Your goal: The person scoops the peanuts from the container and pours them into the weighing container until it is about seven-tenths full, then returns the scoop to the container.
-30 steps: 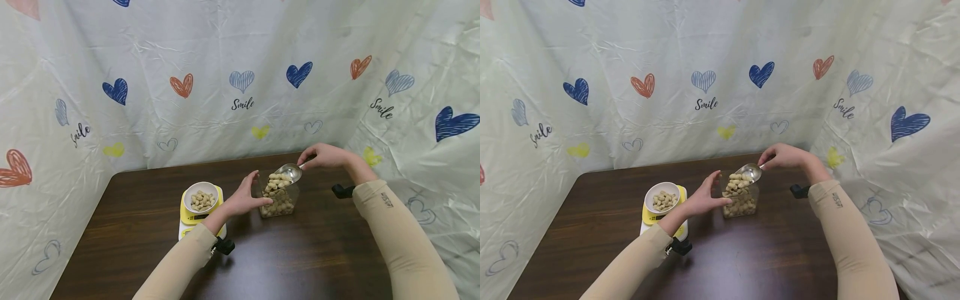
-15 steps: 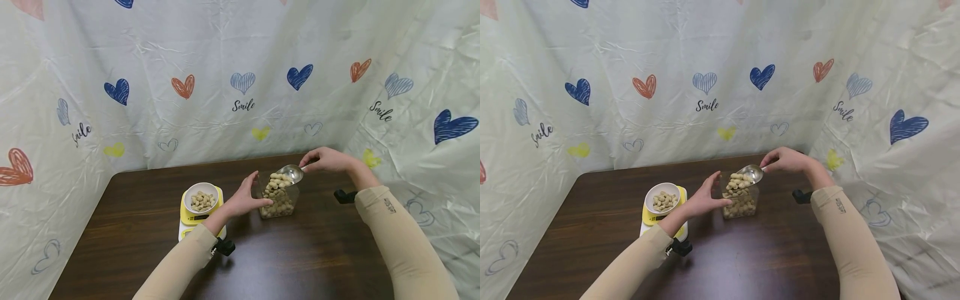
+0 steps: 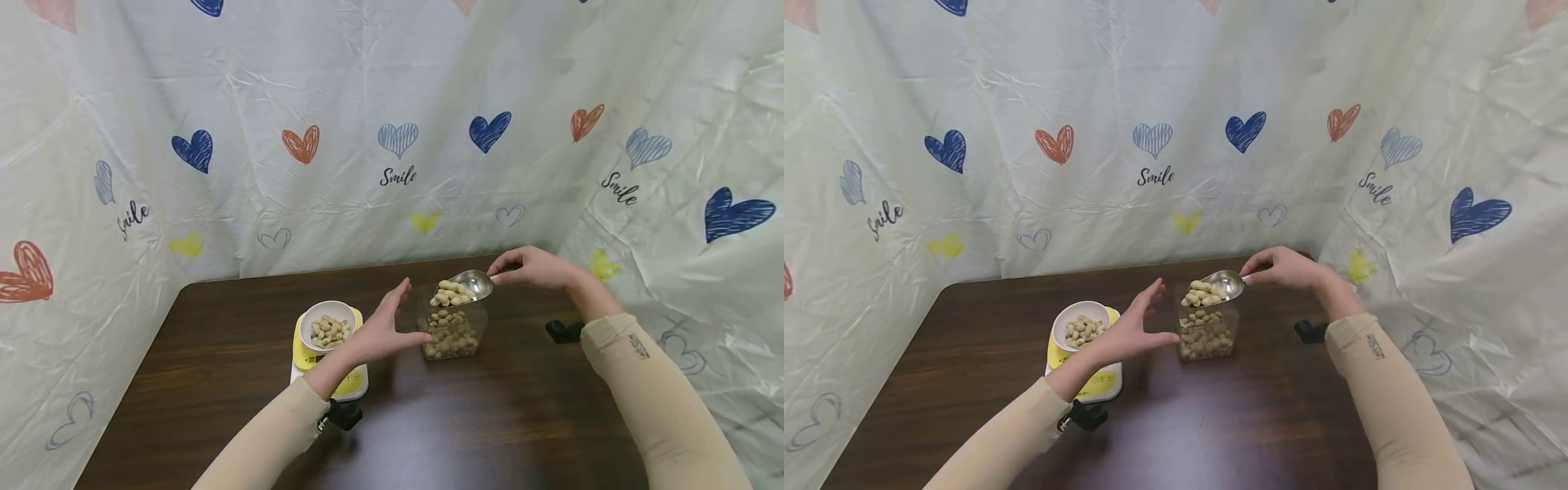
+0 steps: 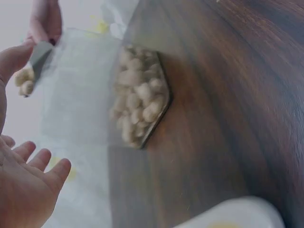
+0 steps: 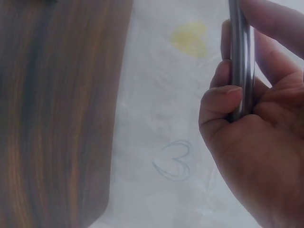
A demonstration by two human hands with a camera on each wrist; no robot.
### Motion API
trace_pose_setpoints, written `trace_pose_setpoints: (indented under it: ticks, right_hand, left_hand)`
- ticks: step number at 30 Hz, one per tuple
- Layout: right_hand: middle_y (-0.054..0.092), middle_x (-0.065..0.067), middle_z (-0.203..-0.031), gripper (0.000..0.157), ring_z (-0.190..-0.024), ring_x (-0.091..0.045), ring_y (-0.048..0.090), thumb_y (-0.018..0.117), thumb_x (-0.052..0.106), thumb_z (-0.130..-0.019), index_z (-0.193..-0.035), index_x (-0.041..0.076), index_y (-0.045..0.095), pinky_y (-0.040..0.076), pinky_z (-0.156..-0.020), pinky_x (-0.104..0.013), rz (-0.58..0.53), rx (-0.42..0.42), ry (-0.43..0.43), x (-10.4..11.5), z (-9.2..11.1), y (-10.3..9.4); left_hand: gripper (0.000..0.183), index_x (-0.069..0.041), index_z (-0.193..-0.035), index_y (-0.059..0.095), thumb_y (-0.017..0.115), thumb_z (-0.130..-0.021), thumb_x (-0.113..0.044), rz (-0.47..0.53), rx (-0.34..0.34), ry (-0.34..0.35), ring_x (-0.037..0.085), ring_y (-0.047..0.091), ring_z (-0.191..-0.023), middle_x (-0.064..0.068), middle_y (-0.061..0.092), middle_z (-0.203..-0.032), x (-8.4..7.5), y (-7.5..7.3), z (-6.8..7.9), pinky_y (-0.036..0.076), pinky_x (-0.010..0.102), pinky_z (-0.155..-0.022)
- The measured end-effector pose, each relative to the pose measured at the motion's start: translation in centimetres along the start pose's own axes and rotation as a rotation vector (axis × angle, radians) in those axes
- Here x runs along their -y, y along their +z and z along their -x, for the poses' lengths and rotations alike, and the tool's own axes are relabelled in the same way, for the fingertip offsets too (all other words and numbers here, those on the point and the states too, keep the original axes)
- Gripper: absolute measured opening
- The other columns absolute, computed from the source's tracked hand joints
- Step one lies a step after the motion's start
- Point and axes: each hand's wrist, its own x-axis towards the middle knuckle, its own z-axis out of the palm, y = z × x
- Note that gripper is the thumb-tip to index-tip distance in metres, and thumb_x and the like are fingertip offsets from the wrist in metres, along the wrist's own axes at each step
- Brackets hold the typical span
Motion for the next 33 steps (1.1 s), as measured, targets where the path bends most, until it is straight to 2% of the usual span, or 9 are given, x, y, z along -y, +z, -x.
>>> trace_pose_setpoints:
  ticks: [4, 10, 13, 19, 25, 33]
  right_hand:
    - [0.062, 0.0, -0.109, 0.029, -0.101, -0.021, 0.055, 0.068, 0.041, -0.083, -0.104, 0.021, 0.068, 0.045, -0.079, -0.039, -0.004, -0.031, 0.006, -0.1, 0.0, 0.5]
    - [0.062, 0.002, -0.112, 0.031, -0.105, -0.02, 0.054, 0.067, 0.044, -0.083, -0.106, 0.023, 0.068, 0.044, -0.081, -0.039, 0.017, -0.057, 0.039, 0.3, 0.2, 1.1]
    - [0.061, 0.002, -0.114, 0.032, -0.105, -0.02, 0.054, 0.066, 0.046, -0.083, -0.107, 0.024, 0.068, 0.044, -0.081, -0.039, 0.033, -0.065, 0.054, 0.6, 0.4, 1.4]
    - [0.06, 0.001, -0.116, 0.033, -0.103, -0.019, 0.055, 0.066, 0.046, -0.082, -0.107, 0.024, 0.068, 0.044, -0.08, -0.039, 0.033, -0.087, 0.073, 1.9, 0.7, 1.9]
    - [0.056, 0.003, -0.12, 0.034, -0.103, -0.02, 0.054, 0.065, 0.049, -0.082, -0.107, 0.027, 0.067, 0.045, -0.08, -0.04, 0.009, -0.096, 0.113, 3.7, 0.8, 2.7]
    - [0.058, 0.005, -0.117, 0.031, -0.105, -0.019, 0.053, 0.066, 0.046, -0.083, -0.107, 0.026, 0.067, 0.043, -0.084, -0.041, -0.03, -0.084, 0.072, 6.3, -0.2, 4.1]
  left_hand:
    - [0.101, -0.039, -0.146, 0.005, 0.074, -0.073, -0.052, -0.016, -0.02, 0.057, 0.014, 0.026, -0.133, -0.012, 0.019, -0.148, -0.2, -2.4, 1.6, 0.028, 0.04, -0.104]
    - [0.096, -0.04, -0.146, 0.011, 0.072, -0.073, -0.055, -0.162, -0.085, 0.068, 0.01, 0.025, -0.133, -0.012, 0.02, -0.148, 0.3, -6.4, 4.6, 0.03, 0.043, -0.102]
    - [0.095, -0.041, -0.146, 0.012, 0.071, -0.073, -0.055, -0.228, -0.114, 0.038, 0.01, 0.021, -0.134, -0.015, 0.019, -0.148, 1.1, -8.2, 5.9, 0.03, 0.046, -0.101]
    - [0.096, -0.041, -0.146, 0.013, 0.074, -0.073, -0.05, -0.28, -0.163, -0.035, 0.014, 0.018, -0.135, -0.012, 0.019, -0.148, 3.3, -11.2, 8.0, 0.029, 0.052, -0.099]
    - [0.099, -0.038, -0.146, 0.015, 0.078, -0.071, -0.046, -0.3, -0.179, -0.093, 0.019, 0.016, -0.136, -0.006, 0.02, -0.148, 5.4, -12.5, 9.4, 0.027, 0.053, -0.1]
    - [0.106, -0.032, -0.148, 0.011, 0.075, -0.067, -0.058, -0.323, -0.159, -0.177, 0.025, 0.014, -0.137, 0.002, 0.016, -0.15, 7.7, -12.6, 10.7, 0.026, 0.055, -0.1]
